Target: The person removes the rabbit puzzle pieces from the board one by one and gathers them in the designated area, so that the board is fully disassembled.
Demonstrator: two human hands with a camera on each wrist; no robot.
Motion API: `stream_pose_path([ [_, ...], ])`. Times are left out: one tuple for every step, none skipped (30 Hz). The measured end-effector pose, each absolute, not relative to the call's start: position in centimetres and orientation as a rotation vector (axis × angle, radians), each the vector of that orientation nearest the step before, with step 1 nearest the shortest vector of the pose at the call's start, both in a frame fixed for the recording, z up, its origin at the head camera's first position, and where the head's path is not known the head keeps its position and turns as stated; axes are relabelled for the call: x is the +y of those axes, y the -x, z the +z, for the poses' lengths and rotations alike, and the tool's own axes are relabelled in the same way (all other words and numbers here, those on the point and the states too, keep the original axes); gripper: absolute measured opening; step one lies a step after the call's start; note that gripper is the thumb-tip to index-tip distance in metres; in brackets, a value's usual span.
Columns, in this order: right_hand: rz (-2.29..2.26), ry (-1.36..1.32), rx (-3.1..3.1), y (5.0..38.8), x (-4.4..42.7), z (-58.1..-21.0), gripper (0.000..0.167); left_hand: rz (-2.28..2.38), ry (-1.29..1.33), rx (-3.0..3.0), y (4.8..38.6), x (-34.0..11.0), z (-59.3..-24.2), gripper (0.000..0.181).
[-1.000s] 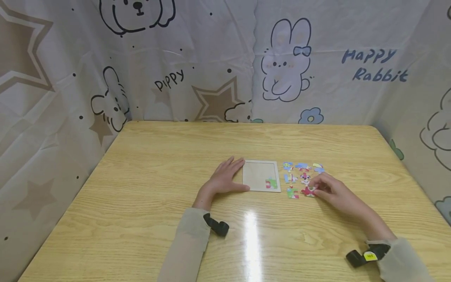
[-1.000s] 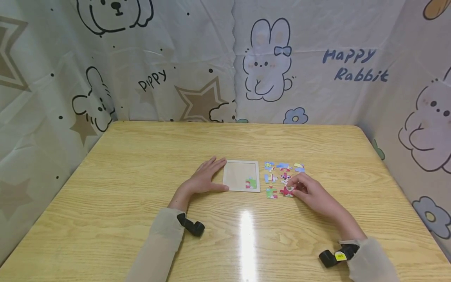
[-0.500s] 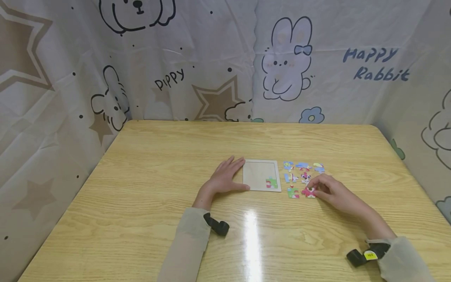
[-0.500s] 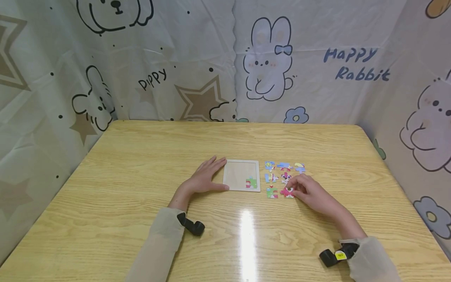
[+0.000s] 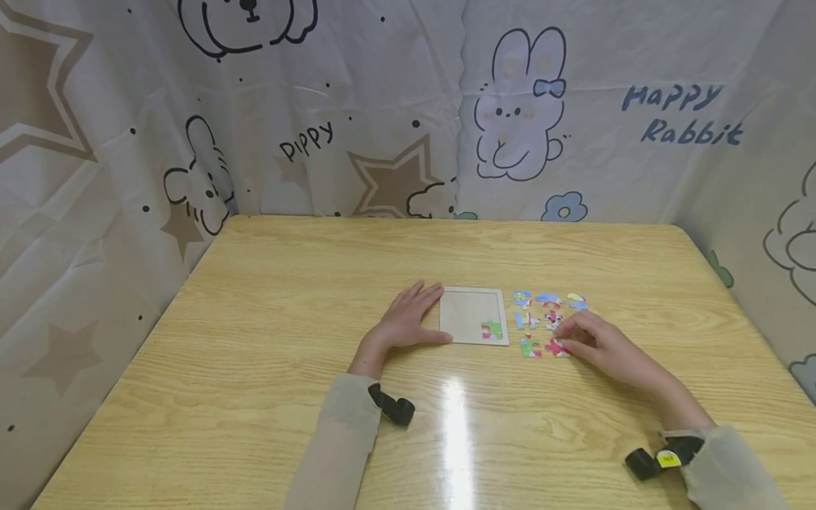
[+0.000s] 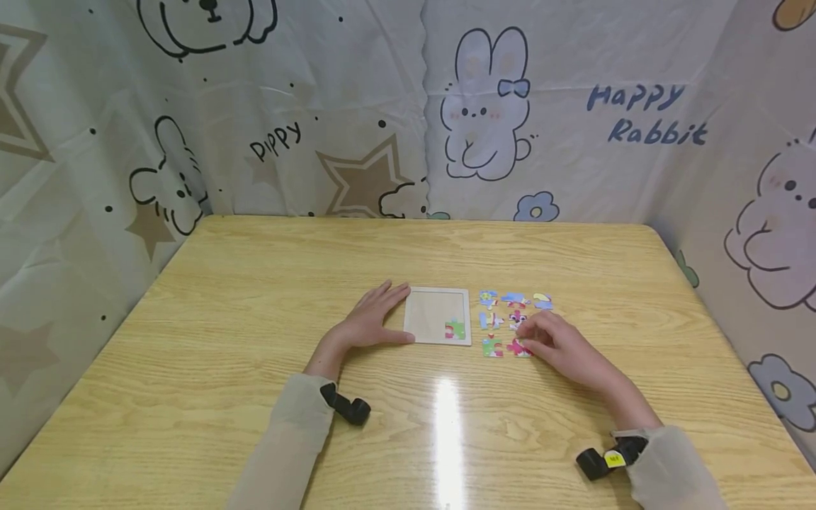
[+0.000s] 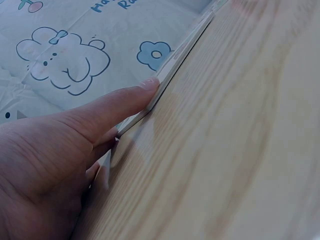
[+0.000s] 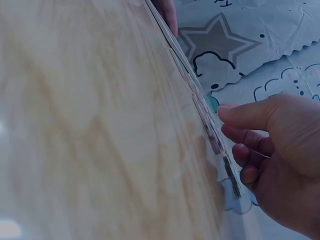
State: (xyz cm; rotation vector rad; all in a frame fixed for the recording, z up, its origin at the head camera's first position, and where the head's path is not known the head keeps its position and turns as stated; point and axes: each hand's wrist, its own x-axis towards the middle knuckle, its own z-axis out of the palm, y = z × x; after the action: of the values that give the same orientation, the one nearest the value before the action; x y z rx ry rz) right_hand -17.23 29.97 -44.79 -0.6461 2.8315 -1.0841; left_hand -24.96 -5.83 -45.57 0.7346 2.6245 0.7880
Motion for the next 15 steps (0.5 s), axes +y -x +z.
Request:
stream_pose_path([
  [-1.092, 0.644, 2.822, 17.3, 29.8, -44.8, 0.013, 0.785, -0.735, 2.626, 25.0, -5.8, -45.5, 0.096],
  [-1.103, 0.641, 2.813, 17.4, 29.6, -44.7, 0.013, 0.785, -0.735, 2.627, 25.0, -5.9, -45.5, 0.096],
  [-1.119, 0.645, 2.801, 17.6, 29.3, -44.7, 0.013, 0.787, -0.735, 2.627, 25.0, -5.9, -45.5, 0.095],
  [-1.126, 0.650, 2.784, 17.7, 29.0, -44.7, 0.013, 0.792, -0.736, 2.626, 25.0, -5.9, -45.5, 0.095],
  [-1.128, 0.655, 2.771, 17.9, 28.7, -44.6, 0.013, 0.793, -0.735, 2.625, 25.0, -5.9, -45.5, 0.095],
  [-1.131, 0.660, 2.763, 18.1, 28.4, -44.6, 0.014, 0.792, -0.735, 2.625, 25.0, -5.9, -45.6, 0.095],
  [-1.144, 0.664, 2.751, 18.3, 28.1, -44.7, 0.014, 0.793, -0.734, 2.625, 25.0, -5.9, -45.6, 0.095],
  [-1.151, 0.676, 2.742, 18.5, 27.8, -44.7, 0.014, 0.796, -0.734, 2.623, 25.0, -5.9, -45.6, 0.095],
  [-1.157, 0.684, 2.726, 18.8, 27.5, -44.7, 0.014, 0.799, -0.735, 2.623, 25.0, -5.9, -45.7, 0.095],
  [-1.153, 0.686, 2.715, 19.0, 27.2, -44.6, 0.014, 0.802, -0.734, 2.621, 25.0, -5.9, -45.7, 0.095],
  [-1.154, 0.691, 2.702, 19.3, 26.9, -44.6, 0.015, 0.802, -0.731, 2.620, 25.1, -5.9, -45.7, 0.095],
  [-1.161, 0.696, 2.684, 19.5, 26.6, -44.6, 0.015, 0.801, -0.729, 2.619, 25.0, -5.9, -45.7, 0.095],
  [-1.168, 0.706, 2.664, 19.7, 26.3, -44.6, 0.015, 0.802, -0.725, 2.617, 25.0, -5.9, -45.7, 0.095],
  [-1.171, 0.713, 2.647, 19.9, 26.0, -44.6, 0.015, 0.800, -0.723, 2.615, 25.0, -5.9, -45.7, 0.095],
  [-1.171, 0.717, 2.637, 20.1, 25.7, -44.6, 0.015, 0.799, -0.721, 2.614, 25.0, -5.9, -45.7, 0.095],
])
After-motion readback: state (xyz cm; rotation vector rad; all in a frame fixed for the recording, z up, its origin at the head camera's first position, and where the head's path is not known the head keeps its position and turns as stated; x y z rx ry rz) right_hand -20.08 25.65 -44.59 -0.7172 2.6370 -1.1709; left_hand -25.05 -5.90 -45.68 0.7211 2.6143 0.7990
